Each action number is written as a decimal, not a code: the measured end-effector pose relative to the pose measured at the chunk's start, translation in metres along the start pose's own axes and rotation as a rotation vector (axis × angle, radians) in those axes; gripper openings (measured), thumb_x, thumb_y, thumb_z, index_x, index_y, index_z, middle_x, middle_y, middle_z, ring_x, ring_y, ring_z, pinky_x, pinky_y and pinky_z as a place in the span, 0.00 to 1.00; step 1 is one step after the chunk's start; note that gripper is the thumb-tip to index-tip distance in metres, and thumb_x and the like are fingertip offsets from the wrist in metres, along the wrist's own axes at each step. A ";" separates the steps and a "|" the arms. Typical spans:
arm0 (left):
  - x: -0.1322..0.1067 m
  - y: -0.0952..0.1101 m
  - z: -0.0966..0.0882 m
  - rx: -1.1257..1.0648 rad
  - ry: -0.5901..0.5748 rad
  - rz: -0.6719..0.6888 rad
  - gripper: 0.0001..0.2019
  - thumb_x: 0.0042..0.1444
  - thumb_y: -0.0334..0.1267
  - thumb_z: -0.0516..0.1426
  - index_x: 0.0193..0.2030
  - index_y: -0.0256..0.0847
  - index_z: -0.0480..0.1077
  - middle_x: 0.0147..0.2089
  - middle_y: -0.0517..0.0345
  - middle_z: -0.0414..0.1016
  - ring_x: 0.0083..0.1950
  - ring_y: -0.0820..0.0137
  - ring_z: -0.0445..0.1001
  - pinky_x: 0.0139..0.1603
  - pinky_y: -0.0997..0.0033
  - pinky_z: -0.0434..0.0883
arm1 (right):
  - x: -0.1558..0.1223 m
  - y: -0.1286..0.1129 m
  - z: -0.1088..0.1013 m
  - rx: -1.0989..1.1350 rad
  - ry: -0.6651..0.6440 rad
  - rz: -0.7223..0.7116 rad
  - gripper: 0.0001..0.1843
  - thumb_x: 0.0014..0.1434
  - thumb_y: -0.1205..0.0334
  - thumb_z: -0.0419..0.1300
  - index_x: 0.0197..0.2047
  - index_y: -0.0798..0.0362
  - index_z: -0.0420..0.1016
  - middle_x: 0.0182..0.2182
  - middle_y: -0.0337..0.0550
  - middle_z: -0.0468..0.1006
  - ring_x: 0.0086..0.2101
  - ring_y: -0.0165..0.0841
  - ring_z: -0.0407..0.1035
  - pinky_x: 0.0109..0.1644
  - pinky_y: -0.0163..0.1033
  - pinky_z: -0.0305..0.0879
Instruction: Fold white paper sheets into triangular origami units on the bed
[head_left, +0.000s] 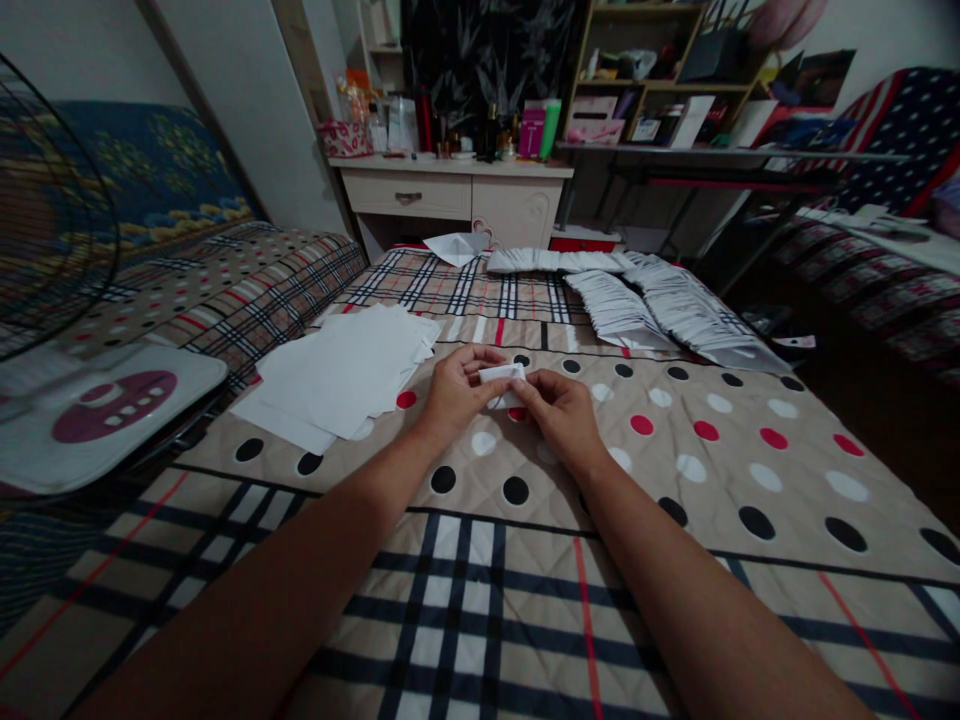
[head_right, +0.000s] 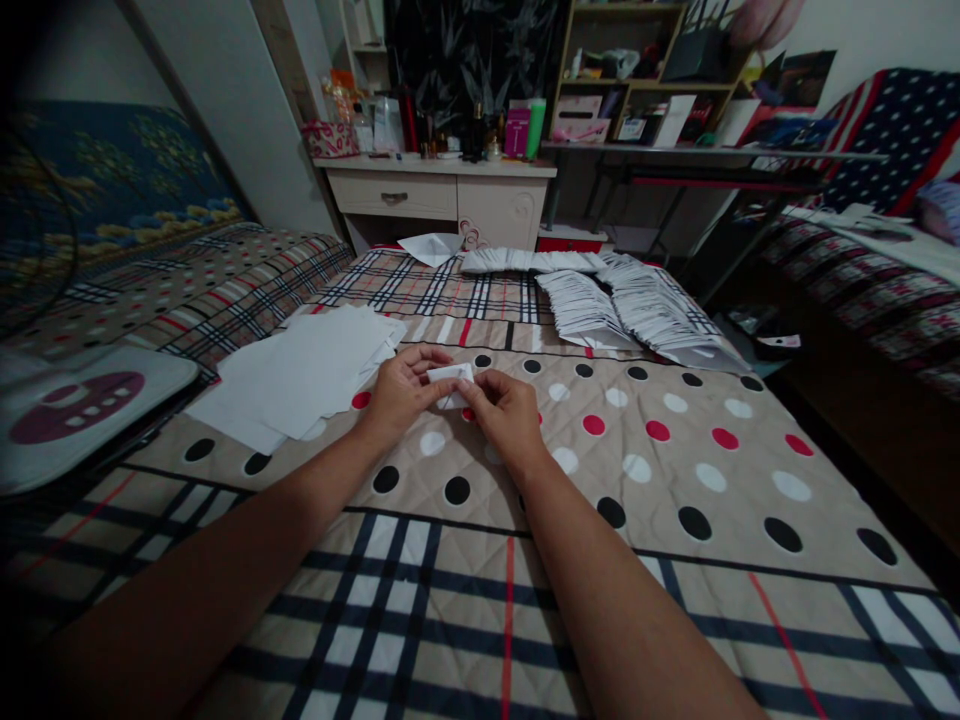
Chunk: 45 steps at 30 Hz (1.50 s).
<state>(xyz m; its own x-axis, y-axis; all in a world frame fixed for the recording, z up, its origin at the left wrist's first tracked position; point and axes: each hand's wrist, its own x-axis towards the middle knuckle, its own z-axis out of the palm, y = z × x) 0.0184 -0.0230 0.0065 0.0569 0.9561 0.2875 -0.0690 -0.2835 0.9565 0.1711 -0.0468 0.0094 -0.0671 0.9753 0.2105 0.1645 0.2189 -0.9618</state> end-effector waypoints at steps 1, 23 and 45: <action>0.000 0.001 0.000 0.007 -0.004 -0.002 0.18 0.41 0.38 0.68 0.38 0.36 0.70 0.38 0.54 0.78 0.39 0.68 0.78 0.42 0.69 0.76 | 0.001 0.001 0.000 0.014 0.021 0.000 0.20 0.52 0.44 0.65 0.30 0.54 0.74 0.22 0.39 0.74 0.22 0.29 0.66 0.25 0.34 0.63; -0.004 0.001 -0.001 0.091 -0.241 -0.113 0.28 0.57 0.62 0.53 0.31 0.35 0.75 0.25 0.53 0.75 0.25 0.74 0.71 0.25 0.76 0.65 | 0.008 0.002 -0.010 0.388 0.175 0.112 0.17 0.43 0.59 0.69 0.34 0.52 0.68 0.18 0.30 0.69 0.17 0.24 0.62 0.21 0.30 0.60; -0.010 0.005 0.001 0.604 -0.007 0.211 0.19 0.60 0.47 0.54 0.23 0.38 0.68 0.20 0.63 0.63 0.24 0.75 0.60 0.27 0.73 0.56 | 0.003 0.002 -0.006 0.233 0.113 0.068 0.14 0.50 0.52 0.66 0.27 0.51 0.68 0.17 0.37 0.74 0.19 0.31 0.69 0.26 0.36 0.67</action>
<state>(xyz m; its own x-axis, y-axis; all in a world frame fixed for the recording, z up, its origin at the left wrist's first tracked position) 0.0183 -0.0337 0.0086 0.1104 0.8750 0.4713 0.4937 -0.4598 0.7381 0.1771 -0.0429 0.0090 0.0488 0.9875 0.1496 -0.0673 0.1527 -0.9860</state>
